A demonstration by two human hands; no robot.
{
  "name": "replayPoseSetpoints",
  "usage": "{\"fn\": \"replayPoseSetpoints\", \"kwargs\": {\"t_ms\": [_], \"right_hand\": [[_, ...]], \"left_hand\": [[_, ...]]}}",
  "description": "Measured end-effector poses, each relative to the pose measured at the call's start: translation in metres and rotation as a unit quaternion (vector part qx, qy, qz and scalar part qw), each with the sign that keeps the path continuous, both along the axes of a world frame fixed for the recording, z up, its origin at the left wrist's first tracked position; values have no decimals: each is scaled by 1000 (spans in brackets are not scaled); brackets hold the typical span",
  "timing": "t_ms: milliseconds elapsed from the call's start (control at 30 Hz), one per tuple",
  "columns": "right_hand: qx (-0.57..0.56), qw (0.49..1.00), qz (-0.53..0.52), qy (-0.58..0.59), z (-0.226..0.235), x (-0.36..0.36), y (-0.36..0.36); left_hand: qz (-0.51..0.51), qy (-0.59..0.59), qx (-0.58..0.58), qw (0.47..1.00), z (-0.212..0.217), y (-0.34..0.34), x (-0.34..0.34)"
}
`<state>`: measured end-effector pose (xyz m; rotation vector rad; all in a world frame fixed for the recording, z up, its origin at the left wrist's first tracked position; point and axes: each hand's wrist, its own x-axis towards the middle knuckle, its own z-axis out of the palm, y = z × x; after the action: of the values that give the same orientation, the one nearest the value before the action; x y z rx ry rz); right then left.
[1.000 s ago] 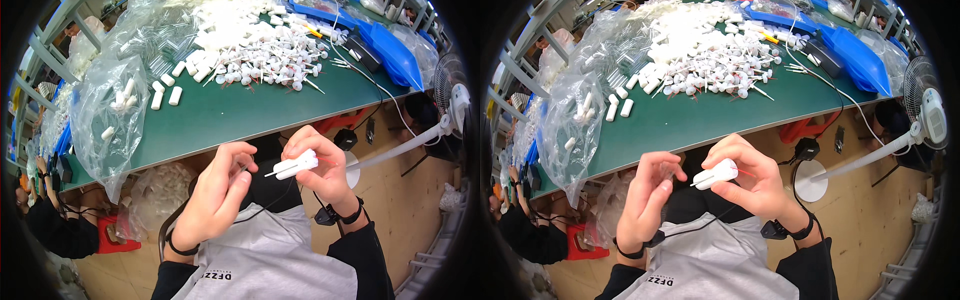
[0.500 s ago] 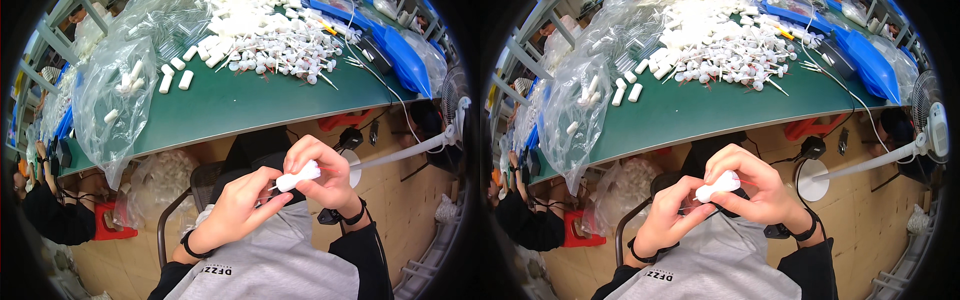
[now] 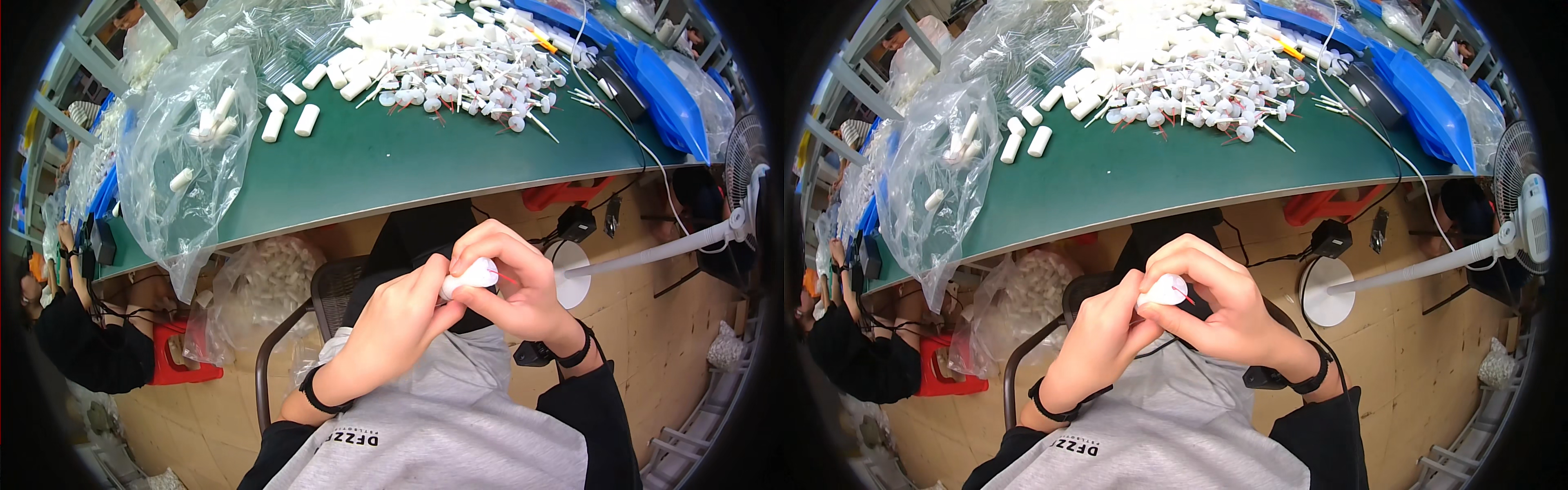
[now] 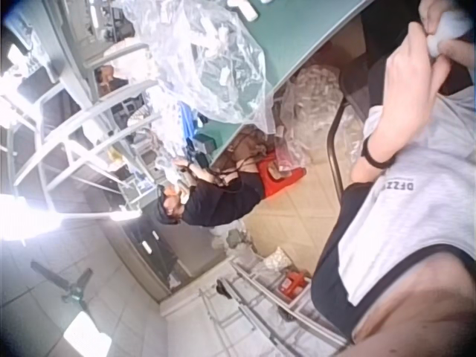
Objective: Assembling small plastic components at an industrial workstation.
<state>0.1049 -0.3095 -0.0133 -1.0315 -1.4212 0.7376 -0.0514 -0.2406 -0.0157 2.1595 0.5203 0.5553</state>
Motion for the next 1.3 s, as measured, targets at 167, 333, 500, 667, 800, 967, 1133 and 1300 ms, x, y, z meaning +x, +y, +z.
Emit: {"fn": "replayPoseSetpoints", "kwargs": {"t_ms": [167, 333, 500, 667, 800, 967, 1133, 1300], "right_hand": [[-47, 990, 7, 131, -7, -10, 0], [-83, 978, 25, 190, -13, -10, 3], [-109, 976, 58, 181, -18, 0, 5], [-119, 976, 74, 165, -8, 2, 5], [-51, 977, 95, 183, -7, 6, 6], [-22, 983, 99, 155, -7, 7, 6], [22, 985, 85, 149, -13, 7, 8], [1, 984, 31, 173, -14, -2, 5]], "left_hand": [[-1, 7, -78, 997, 0, 1, -2], [-9, -10, -160, 987, 7, 1, -4], [-138, -83, -368, 916, -4, 11, -13], [-110, -88, -504, 852, 3, 3, -10], [-100, -135, -481, 861, 7, -4, -5], [-140, -157, -531, 821, 2, -4, -6], [-150, -167, -587, 778, -1, -3, -5], [-128, -142, -557, 808, -5, -5, -5]]}}
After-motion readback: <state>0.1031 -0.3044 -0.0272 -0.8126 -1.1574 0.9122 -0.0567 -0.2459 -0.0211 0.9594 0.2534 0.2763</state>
